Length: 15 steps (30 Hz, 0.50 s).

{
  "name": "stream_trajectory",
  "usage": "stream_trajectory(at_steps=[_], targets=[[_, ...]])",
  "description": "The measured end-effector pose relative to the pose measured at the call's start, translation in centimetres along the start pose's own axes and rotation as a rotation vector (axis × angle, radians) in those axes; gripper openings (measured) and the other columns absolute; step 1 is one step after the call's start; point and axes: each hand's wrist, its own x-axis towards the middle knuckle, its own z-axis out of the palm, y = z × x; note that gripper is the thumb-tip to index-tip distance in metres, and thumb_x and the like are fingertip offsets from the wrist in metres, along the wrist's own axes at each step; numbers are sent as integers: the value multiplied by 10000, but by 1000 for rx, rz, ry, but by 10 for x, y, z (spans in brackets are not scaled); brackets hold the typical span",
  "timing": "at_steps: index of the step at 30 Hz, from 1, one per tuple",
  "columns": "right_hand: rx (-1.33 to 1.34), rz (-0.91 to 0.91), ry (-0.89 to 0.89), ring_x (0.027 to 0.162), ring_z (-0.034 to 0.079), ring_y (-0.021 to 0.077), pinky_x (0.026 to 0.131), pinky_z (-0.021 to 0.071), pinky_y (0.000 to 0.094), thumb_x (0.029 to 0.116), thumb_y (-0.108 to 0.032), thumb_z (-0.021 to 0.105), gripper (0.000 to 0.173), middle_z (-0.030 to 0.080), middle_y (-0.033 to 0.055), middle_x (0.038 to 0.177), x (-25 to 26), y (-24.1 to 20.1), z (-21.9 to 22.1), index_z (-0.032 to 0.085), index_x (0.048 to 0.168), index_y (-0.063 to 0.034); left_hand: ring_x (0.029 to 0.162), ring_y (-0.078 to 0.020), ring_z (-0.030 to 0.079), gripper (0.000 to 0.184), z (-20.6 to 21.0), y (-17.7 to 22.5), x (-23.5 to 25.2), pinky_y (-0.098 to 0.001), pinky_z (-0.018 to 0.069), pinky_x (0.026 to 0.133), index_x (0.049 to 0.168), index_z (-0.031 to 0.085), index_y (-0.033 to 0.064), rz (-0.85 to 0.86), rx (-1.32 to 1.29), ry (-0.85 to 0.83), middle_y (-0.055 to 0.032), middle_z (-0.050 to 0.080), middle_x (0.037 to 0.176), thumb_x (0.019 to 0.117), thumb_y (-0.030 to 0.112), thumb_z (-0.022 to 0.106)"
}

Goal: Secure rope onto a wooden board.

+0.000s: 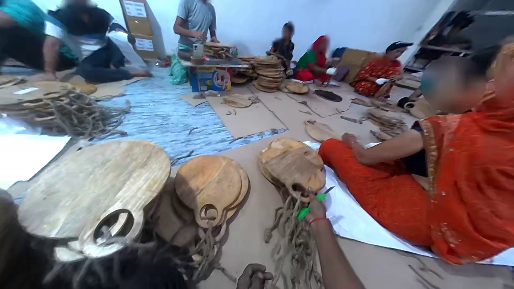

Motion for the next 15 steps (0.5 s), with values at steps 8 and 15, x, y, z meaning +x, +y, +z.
stream_trajectory(at_steps=[8,15], targets=[[-119,-20,-160,783,646,93,675,547,266,1089,-215,488,301,681,71,1056,-7,22,-27,518,1326,-32,1048,-208,680,268,0,-1,16,-360,568,948,1278,589,-64,-31,35,-38,-193,632,1269,1036,16,510],[-504,152,-288,649,595,106,512,457,255,1076,-193,525,321,703,90,988,-163,102,-127,548,1341,-13,1365,-347,517,489,-17,75,23,-513,428,1137,1438,533,44,82,668,124,-206,531,1472,1018,282,611]])
